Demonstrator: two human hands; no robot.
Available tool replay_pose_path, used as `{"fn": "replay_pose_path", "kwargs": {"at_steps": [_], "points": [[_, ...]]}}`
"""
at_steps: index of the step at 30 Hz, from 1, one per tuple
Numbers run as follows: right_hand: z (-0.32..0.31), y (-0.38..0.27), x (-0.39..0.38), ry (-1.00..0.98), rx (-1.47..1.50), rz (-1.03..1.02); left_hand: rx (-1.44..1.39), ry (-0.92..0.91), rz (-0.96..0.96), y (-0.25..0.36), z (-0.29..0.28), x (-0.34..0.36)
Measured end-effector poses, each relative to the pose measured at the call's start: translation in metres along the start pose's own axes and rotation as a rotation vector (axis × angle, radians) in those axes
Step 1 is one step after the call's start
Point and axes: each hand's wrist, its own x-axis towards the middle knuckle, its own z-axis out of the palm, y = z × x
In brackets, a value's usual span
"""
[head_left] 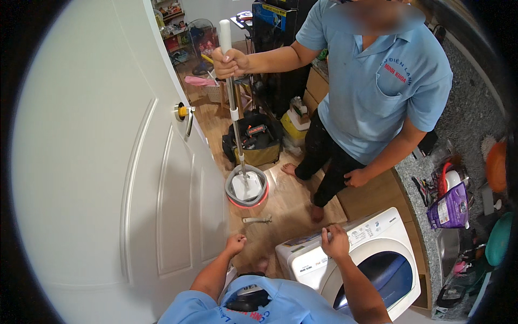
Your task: The person kneels behind a top-loading washing machine and uses a screwdriver to remove screws from the back panel. After removing the panel, the person stands and uses a mop to clean the floor area around the appliance.
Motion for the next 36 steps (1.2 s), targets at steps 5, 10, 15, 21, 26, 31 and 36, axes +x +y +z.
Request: {"fn": "replay_pose_path", "kwargs": {"at_steps": [5,10,15,21,26,31,36], "points": [[-0.001,-0.001,-0.001,0.004,-0.020,-0.010,0.097,-0.142,-0.131,-0.042,0.013,-0.042],[0.002,-0.001,-0.002,-0.017,-0.043,-0.004,0.178,-0.163,-0.228,-0.097,0.011,-0.052],[0.002,-0.005,-0.003,0.028,-0.022,-0.020,0.110,-0.087,-0.198,-0.092,0.003,-0.024],[-0.001,0.003,0.000,-0.007,-0.068,-0.021,0.007,-0.113,-0.117,-0.076,0.013,0.017],[-0.005,-0.001,0.000,-0.011,-0.067,0.015,-0.025,-0.098,-0.130,-0.063,0.022,0.016],[0.004,0.006,-0.004,0.009,-0.073,0.006,0.130,-0.190,-0.142,-0.078,0.024,0.011],[-0.005,-0.012,0.003,-0.068,-0.047,0.065,0.149,-0.050,-0.138,-0.061,0.010,-0.027]]}}
